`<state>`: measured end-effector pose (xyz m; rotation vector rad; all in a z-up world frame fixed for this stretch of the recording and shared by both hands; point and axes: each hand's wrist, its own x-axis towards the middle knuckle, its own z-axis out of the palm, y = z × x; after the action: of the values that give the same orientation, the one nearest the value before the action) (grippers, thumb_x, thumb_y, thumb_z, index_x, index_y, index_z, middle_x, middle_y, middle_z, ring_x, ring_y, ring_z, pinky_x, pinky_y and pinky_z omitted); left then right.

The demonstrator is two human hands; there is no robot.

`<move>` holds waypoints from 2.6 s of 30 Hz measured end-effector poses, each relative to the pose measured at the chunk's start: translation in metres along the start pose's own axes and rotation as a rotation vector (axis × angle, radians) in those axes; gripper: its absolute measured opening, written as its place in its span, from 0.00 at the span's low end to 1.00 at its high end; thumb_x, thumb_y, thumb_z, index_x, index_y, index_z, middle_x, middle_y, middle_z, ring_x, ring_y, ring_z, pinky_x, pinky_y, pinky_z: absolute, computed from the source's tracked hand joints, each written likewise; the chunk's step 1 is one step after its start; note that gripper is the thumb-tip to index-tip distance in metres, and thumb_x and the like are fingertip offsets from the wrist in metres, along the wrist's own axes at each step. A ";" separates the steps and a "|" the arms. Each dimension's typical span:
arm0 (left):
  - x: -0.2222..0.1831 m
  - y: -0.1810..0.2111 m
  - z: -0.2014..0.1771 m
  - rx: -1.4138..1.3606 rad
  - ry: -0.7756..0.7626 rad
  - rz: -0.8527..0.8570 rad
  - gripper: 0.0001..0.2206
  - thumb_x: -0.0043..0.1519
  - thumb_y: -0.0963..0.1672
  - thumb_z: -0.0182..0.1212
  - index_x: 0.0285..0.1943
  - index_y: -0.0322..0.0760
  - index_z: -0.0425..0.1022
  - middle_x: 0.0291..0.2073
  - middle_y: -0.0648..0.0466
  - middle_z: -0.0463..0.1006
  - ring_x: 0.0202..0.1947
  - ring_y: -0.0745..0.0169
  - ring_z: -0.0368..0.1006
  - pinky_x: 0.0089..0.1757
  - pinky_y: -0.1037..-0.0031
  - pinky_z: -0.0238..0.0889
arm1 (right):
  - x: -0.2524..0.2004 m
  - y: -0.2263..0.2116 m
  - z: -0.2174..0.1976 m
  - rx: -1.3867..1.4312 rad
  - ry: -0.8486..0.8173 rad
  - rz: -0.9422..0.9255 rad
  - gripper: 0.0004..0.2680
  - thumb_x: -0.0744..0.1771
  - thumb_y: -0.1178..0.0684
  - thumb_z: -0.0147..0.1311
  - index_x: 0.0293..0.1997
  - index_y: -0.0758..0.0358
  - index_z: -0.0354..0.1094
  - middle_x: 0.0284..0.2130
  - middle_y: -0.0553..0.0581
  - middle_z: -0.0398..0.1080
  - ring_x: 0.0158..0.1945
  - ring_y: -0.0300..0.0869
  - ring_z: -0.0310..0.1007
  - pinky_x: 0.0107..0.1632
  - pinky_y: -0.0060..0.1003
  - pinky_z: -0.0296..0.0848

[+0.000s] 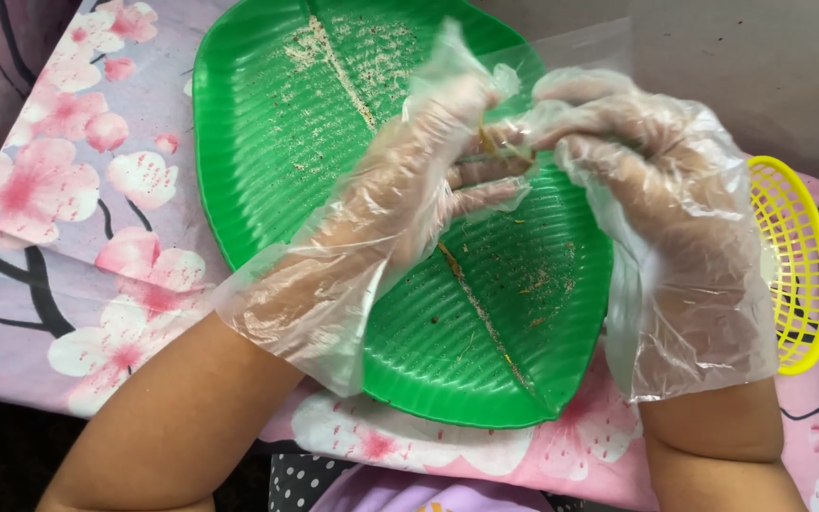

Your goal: Packing small food items into plastic bags and weighing them on a digital scale

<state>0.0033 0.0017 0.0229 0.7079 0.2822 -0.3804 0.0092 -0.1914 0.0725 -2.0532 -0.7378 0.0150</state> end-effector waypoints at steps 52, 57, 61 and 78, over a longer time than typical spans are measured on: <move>-0.018 0.026 -0.059 -0.038 0.145 0.569 0.22 0.61 0.51 0.55 0.62 0.41 0.68 0.48 0.42 0.82 0.51 0.54 0.80 0.44 0.65 0.79 | 0.093 0.035 0.104 -0.664 -0.464 -0.140 0.05 0.61 0.55 0.53 0.36 0.57 0.66 0.27 0.55 0.68 0.28 0.50 0.67 0.30 0.46 0.67; 0.000 0.002 -0.061 -0.091 0.118 0.596 0.16 0.65 0.47 0.58 0.60 0.43 0.70 0.43 0.44 0.83 0.41 0.57 0.80 0.40 0.66 0.78 | 0.075 0.028 0.046 -0.748 -0.442 -0.087 0.04 0.59 0.46 0.62 0.31 0.43 0.80 0.29 0.42 0.76 0.35 0.39 0.75 0.40 0.39 0.69; -0.004 -0.020 -0.046 -0.007 0.187 0.523 0.14 0.66 0.49 0.52 0.57 0.45 0.70 0.40 0.46 0.84 0.34 0.61 0.80 0.38 0.70 0.77 | 0.044 0.018 0.002 -0.411 -0.090 0.138 0.03 0.61 0.53 0.64 0.32 0.50 0.76 0.39 0.44 0.77 0.44 0.34 0.75 0.49 0.28 0.69; -0.016 -0.045 -0.028 0.072 0.075 0.255 0.17 0.66 0.49 0.51 0.60 0.39 0.70 0.44 0.43 0.84 0.39 0.52 0.81 0.43 0.62 0.79 | 0.014 -0.010 0.015 0.124 0.242 0.470 0.05 0.55 0.56 0.62 0.24 0.54 0.70 0.43 0.47 0.80 0.48 0.30 0.78 0.55 0.23 0.74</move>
<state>-0.0338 -0.0070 -0.0179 0.8190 0.2466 -0.1223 0.0116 -0.1688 0.0755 -2.0204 -0.0945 0.0754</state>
